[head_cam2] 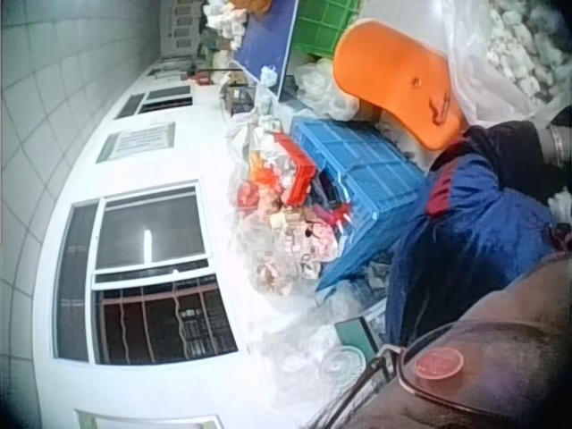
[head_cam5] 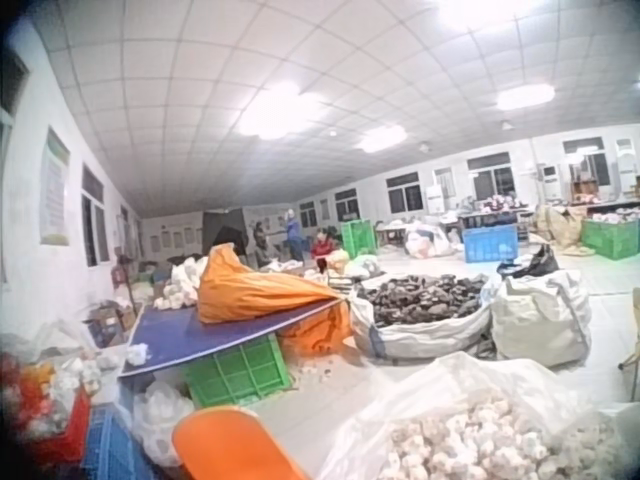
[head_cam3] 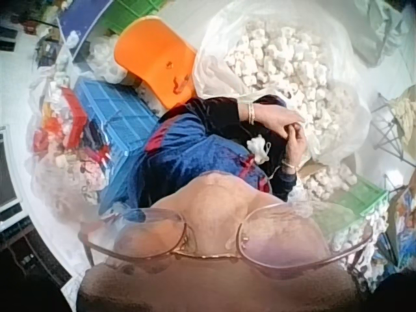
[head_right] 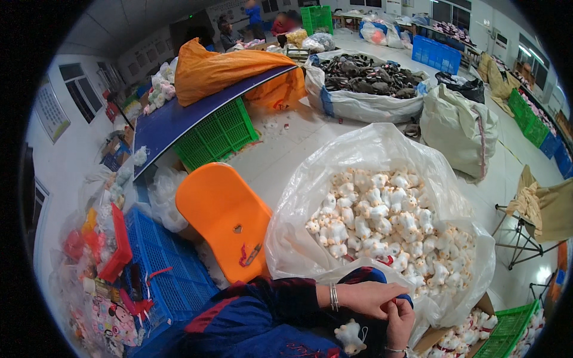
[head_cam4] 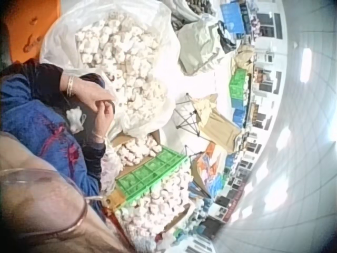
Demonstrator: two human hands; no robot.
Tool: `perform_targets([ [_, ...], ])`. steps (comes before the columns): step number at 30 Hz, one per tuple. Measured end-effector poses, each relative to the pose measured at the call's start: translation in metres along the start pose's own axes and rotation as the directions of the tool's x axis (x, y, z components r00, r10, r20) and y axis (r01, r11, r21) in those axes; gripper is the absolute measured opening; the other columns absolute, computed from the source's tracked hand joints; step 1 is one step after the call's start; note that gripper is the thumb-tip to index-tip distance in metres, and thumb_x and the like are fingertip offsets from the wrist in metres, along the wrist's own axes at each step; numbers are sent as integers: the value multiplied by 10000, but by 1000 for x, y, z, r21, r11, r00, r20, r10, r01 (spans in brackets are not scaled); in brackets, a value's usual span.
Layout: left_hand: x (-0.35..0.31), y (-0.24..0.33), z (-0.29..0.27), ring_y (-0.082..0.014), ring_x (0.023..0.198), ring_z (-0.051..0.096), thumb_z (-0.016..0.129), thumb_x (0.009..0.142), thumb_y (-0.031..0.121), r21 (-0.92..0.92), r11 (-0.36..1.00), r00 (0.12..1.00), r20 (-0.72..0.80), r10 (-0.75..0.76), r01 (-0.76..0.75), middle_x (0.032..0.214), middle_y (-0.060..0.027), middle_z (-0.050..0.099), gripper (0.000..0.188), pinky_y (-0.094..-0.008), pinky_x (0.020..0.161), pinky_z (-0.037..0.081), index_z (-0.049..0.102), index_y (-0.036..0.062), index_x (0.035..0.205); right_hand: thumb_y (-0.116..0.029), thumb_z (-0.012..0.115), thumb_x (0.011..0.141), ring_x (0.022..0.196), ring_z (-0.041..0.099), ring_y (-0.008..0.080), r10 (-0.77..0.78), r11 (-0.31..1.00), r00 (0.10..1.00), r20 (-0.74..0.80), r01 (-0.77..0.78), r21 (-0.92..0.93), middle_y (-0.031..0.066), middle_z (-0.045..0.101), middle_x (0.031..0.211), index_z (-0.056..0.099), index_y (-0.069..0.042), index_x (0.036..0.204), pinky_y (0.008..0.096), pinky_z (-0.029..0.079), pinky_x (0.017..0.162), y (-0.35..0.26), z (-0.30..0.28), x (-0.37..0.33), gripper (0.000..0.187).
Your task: The person ties a red ribbon around the neck of a small white plush toy. They pick up the toy, wrap the ribbon, and adjust it while seated on a low chair in a workshop filled with similar toys.
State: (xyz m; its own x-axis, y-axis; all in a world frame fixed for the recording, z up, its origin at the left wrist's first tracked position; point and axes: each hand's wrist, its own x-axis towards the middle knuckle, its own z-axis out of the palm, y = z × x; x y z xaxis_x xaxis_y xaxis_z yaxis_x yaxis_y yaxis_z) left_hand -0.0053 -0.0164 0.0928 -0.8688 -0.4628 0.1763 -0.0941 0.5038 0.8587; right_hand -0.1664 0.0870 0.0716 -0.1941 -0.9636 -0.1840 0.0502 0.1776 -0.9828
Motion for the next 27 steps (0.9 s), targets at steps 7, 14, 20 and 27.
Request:
perform_targets([
  [7, 0, -5, -16, -221, 787, 665, 618, 935, 307, -188, 954, 973, 53, -227, 233, 848, -147, 691, 335, -335, 711, 508, 649, -16, 1016, -99, 618, 961, 734, 561, 57, -18, 996, 1000, -4, 18, 88, -4, 639, 835, 607, -33, 904, 200, 455, 702, 6, -9, -3, 88],
  [14, -3, -3, -25, -208, 736, 656, 623, 907, 221, -172, 969, 983, 70, -167, 177, 804, -136, 688, 234, -327, 683, 506, 663, -9, 927, -82, 647, 938, 744, 552, 50, 48, 997, 996, 79, -53, 56, -26, 616, 818, 617, -38, 894, 191, 436, 683, 2, -17, -4, 69],
  [20, -12, -7, -39, -207, 732, 646, 639, 892, 216, -158, 977, 989, 39, -140, 145, 776, -128, 673, 229, -331, 689, 501, 661, -10, 915, -107, 633, 950, 682, 580, 63, 90, 995, 988, 122, -84, -56, -23, 632, 779, 640, -9, 921, 210, 463, 640, -9, -23, -10, 102],
  [27, -18, -15, -28, -237, 781, 644, 662, 894, 265, -3, 994, 993, 56, 107, -107, 865, -138, 672, 300, -346, 708, 494, 622, -6, 1015, -106, 654, 944, 697, 578, 59, 7, 975, 976, 220, 42, -219, -19, 646, 788, 679, 6, 914, 205, 459, 640, -11, -21, -11, 119],
])
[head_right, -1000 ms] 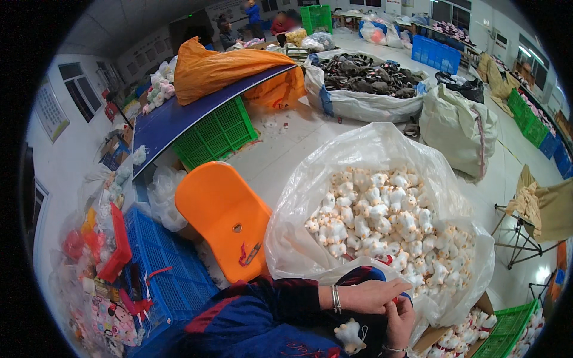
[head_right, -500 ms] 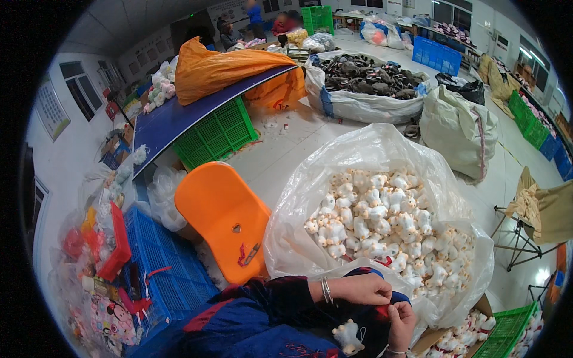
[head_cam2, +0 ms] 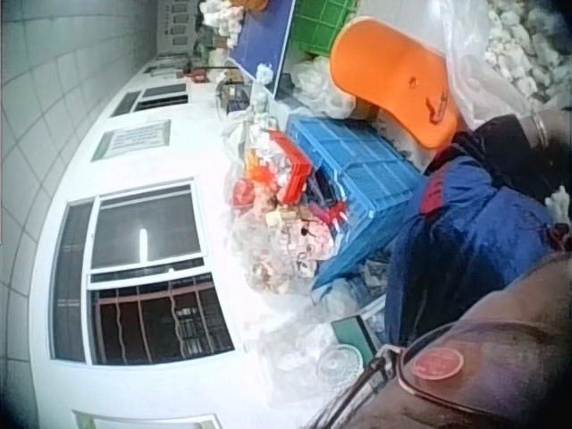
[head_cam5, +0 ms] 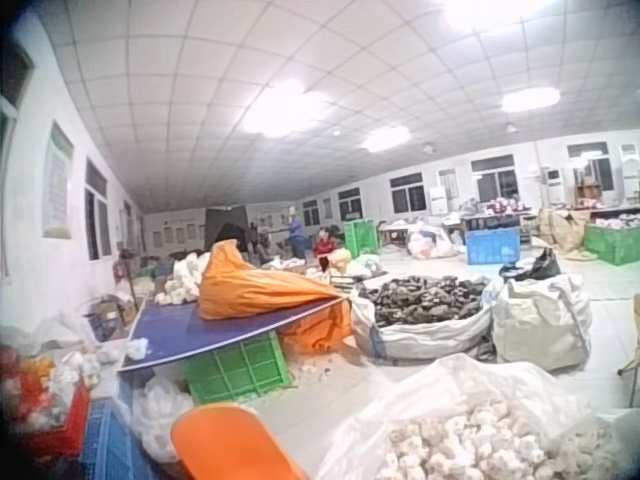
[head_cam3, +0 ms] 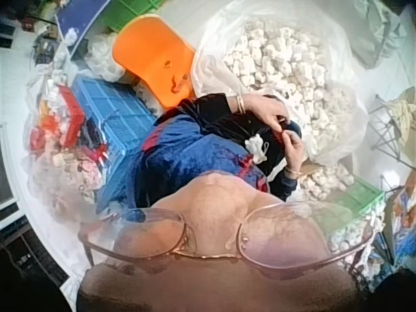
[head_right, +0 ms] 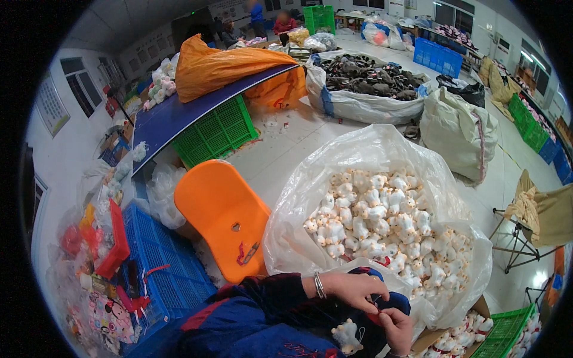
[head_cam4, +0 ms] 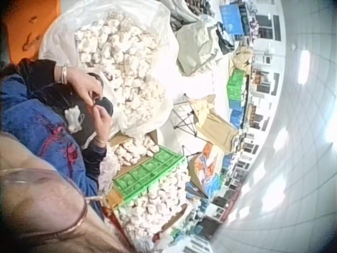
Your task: The person ties a red ribbon around the neck of a small white plush toy. They pick up the toy, wrap the ribbon, and adjust it while seated on a low chair in a workshop filled with similar toys.
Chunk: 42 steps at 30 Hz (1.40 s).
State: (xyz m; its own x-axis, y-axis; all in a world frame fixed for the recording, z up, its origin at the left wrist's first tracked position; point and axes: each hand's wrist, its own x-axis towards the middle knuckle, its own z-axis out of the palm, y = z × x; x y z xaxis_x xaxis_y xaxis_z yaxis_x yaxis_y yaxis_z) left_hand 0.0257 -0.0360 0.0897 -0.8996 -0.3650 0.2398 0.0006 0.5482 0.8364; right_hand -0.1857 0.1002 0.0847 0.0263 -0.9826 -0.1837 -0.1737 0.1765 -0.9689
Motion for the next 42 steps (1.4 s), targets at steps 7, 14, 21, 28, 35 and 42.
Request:
perform_targets([
  [7, 7, 9, 18, -229, 756, 651, 627, 924, 288, -248, 944, 976, 67, -209, 219, 834, -139, 681, 323, -338, 678, 504, 633, -27, 995, -83, 659, 941, 691, 563, 48, 0, 996, 999, -45, 4, 90, -19, 642, 773, 673, 11, 881, 194, 443, 629, -4, 11, 3, 112],
  [14, 3, 4, 19, -197, 690, 643, 617, 917, 270, -251, 928, 961, 103, -257, 275, 757, -120, 682, 295, -325, 635, 496, 667, -21, 904, -35, 658, 907, 720, 546, 45, -30, 997, 994, -106, 37, 65, -21, 628, 789, 655, 5, 874, 192, 445, 675, -6, 11, 1, 52],
  [21, 1, 13, 13, -118, 659, 605, 631, 906, 237, -365, 872, 944, 79, -320, 326, 721, -62, 670, 260, -285, 612, 482, 676, -16, 867, -54, 667, 906, 686, 528, 39, 22, 988, 993, -112, -4, 157, -37, 609, 771, 643, -14, 856, 189, 431, 636, -18, 18, 0, 68],
  [28, -1, 9, 18, -93, 668, 591, 643, 908, 186, -474, 828, 951, 90, -295, 301, 736, -34, 666, 210, -255, 615, 477, 672, -17, 861, -111, 662, 920, 594, 455, 32, -3, 988, 996, -84, 16, 153, -43, 580, 741, 634, -23, 802, 186, 337, 545, -16, 14, 0, 150],
  [35, -2, 8, 13, -126, 740, 610, 647, 907, 193, -415, 872, 964, 59, -260, 261, 782, -53, 658, 200, -293, 681, 492, 654, -7, 911, -93, 651, 918, 648, 513, 55, -122, 991, 992, 22, 121, 51, -12, 595, 769, 669, -12, 845, 209, 393, 601, -16, 9, 1, 110],
  [42, 4, 7, 25, -301, 916, 598, 669, 892, 220, -92, 987, 817, -554, -163, 135, 931, -148, 618, 231, -368, 841, 473, 607, 4, 947, -110, 625, 953, 655, 535, 81, 88, 944, 969, -229, -8, 331, 16, 637, 820, 649, -17, 932, 207, 420, 608, 9, 4, 8, 98],
])
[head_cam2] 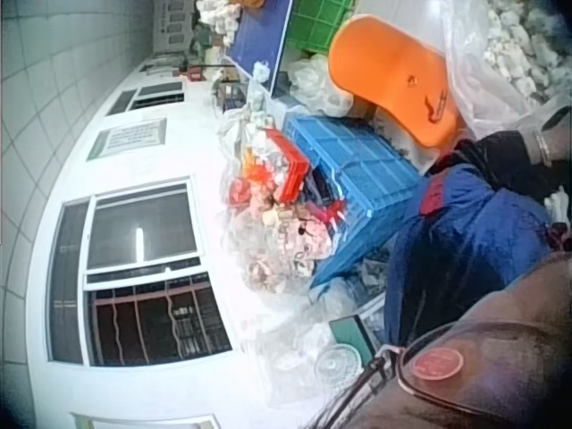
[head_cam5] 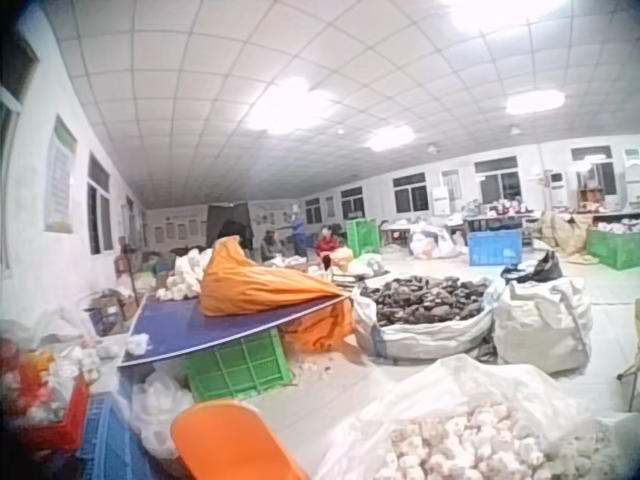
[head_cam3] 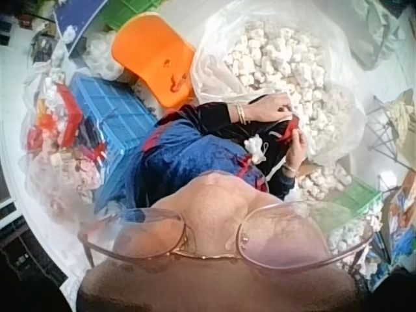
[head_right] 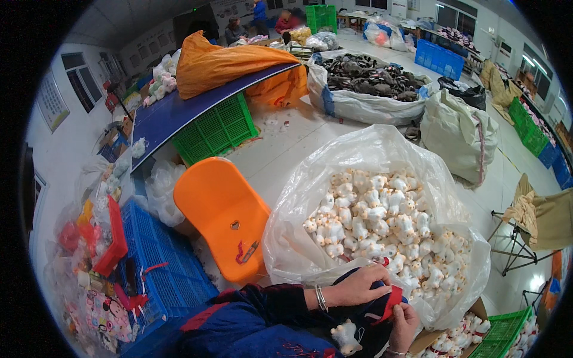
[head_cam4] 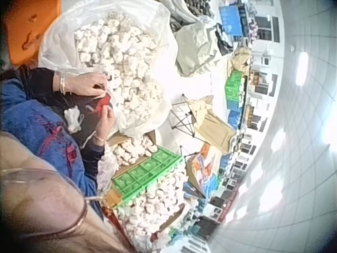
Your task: The person ties a red ribbon around the neck of a small white plush toy. They pick up the toy, wrap the ribbon, and adjust it while seated on a low chair in a workshop filled with similar toys.
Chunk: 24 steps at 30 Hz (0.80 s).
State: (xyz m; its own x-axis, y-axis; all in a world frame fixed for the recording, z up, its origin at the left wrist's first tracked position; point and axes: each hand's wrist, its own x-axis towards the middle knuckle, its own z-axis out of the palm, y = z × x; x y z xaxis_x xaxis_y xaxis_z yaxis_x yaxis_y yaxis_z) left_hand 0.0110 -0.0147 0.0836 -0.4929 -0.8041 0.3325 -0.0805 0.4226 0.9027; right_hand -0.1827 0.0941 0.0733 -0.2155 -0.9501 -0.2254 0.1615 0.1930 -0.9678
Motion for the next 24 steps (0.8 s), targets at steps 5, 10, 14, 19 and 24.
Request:
perform_targets([
  [5, -1, 1, 7, -103, 706, 565, 636, 972, 334, -47, 875, 770, 498, -398, 482, 742, -54, 637, 348, -294, 664, 476, 661, -11, 930, -124, 653, 949, 635, 541, 70, -39, 977, 994, -101, 59, 207, 19, 645, 807, 623, -9, 984, 199, 420, 580, 2, 18, 3, 124],
  [10, -8, 2, 24, -57, 747, 570, 632, 967, 232, -423, 821, 912, 310, -267, 384, 775, 0, 657, 259, -240, 678, 476, 646, -19, 905, -109, 645, 959, 676, 566, 86, -37, 987, 999, -24, 40, 154, 30, 655, 871, 618, -14, 1045, 207, 457, 613, 15, 13, 4, 131],
  [14, -7, 10, 22, -70, 731, 568, 631, 955, 208, -384, 849, 918, 300, -257, 363, 754, -24, 653, 238, -253, 673, 478, 636, -23, 895, -139, 634, 973, 688, 578, 87, -17, 975, 999, -28, 23, 223, 23, 659, 874, 623, -17, 1061, 207, 457, 614, 16, 15, 4, 151],
  [19, -8, 5, 18, -95, 705, 537, 640, 939, 206, -235, 926, 931, 288, -223, 294, 726, -54, 613, 238, -287, 659, 466, 625, -25, 887, -154, 627, 978, 698, 589, 81, -19, 974, 1000, -23, 24, 227, 7, 665, 875, 638, -32, 1046, 206, 456, 613, 15, 12, 6, 140],
  [24, -10, -6, 21, -94, 711, 515, 637, 939, 210, -248, 919, 932, 274, -236, 306, 724, -53, 595, 243, -293, 662, 456, 621, -26, 885, -154, 653, 951, 628, 508, 48, -16, 992, 997, -70, 25, 122, -17, 607, 731, 652, -24, 906, 194, 370, 575, 1, 19, 3, 138],
])
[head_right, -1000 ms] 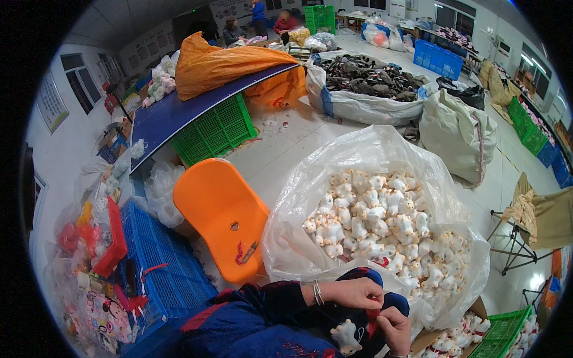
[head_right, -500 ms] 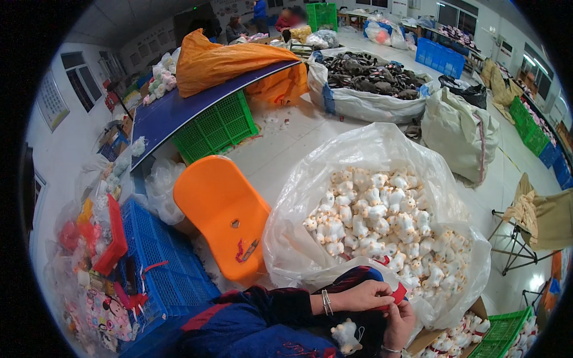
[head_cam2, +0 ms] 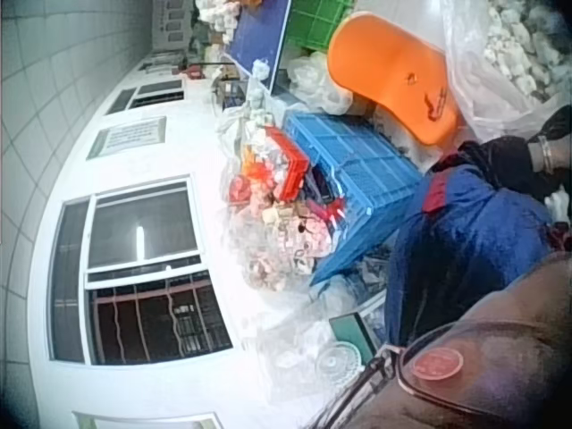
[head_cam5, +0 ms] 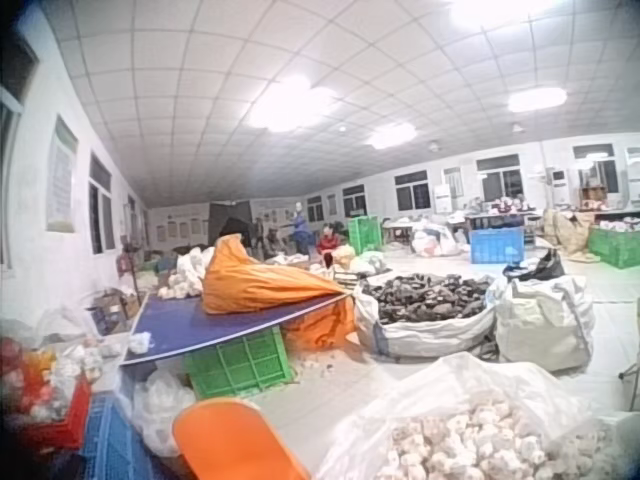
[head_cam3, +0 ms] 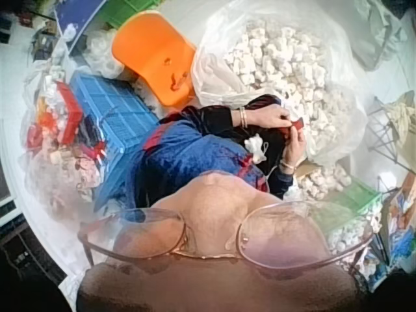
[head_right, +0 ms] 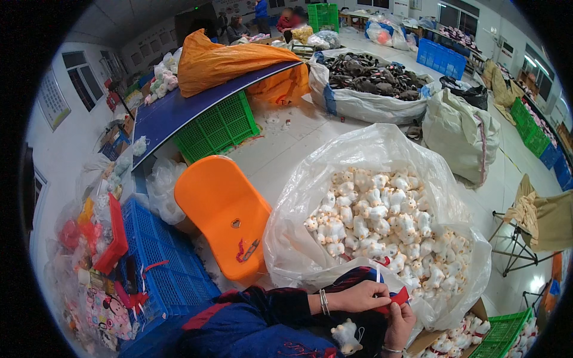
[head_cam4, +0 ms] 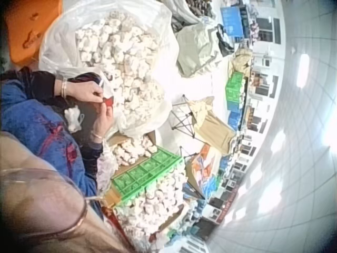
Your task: The person ties a red ribbon around the neck of a small white plush toy. They pick up the toy, wrap the ribbon, and adjust it while seated on a low chair in a workshop filled with similar toys.
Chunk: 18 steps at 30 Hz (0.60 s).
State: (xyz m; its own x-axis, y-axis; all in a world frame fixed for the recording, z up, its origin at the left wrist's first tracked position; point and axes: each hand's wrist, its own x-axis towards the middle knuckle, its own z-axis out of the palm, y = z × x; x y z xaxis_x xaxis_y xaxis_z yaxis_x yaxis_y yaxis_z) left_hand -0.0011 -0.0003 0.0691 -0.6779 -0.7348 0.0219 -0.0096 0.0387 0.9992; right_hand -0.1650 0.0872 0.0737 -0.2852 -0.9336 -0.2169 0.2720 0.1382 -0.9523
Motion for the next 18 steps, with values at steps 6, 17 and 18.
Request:
perform_targets([
  [6, -3, -1, -2, -78, 744, 510, 613, 962, 216, -59, 998, 1000, -12, 16, -16, 751, -21, 588, 251, -282, 690, 457, 620, -25, 890, -149, 657, 946, 610, 513, 66, 2, 999, 999, 47, 0, -36, -6, 599, 710, 619, -39, 868, 198, 392, 581, 11, -15, 5, 140],
  [17, 8, 7, -18, -45, 790, 515, 555, 1015, 257, -207, 975, 993, -63, -99, 84, 833, 45, 591, 272, -253, 717, 472, 654, 33, 898, -191, 630, 955, 643, 494, 73, 9, 999, 999, 32, -8, -33, -13, 585, 733, 671, -15, 870, 225, 375, 589, -30, 20, 17, 200],
  [18, 10, -8, -18, -47, 804, 540, 549, 1025, 250, -309, 946, 989, -82, -126, 96, 873, 32, 628, 261, -245, 735, 482, 667, 32, 943, -194, 628, 958, 650, 494, 75, 2, 1000, 999, 50, -1, -17, -11, 587, 740, 680, -10, 873, 229, 377, 596, -33, 26, 21, 210],
])
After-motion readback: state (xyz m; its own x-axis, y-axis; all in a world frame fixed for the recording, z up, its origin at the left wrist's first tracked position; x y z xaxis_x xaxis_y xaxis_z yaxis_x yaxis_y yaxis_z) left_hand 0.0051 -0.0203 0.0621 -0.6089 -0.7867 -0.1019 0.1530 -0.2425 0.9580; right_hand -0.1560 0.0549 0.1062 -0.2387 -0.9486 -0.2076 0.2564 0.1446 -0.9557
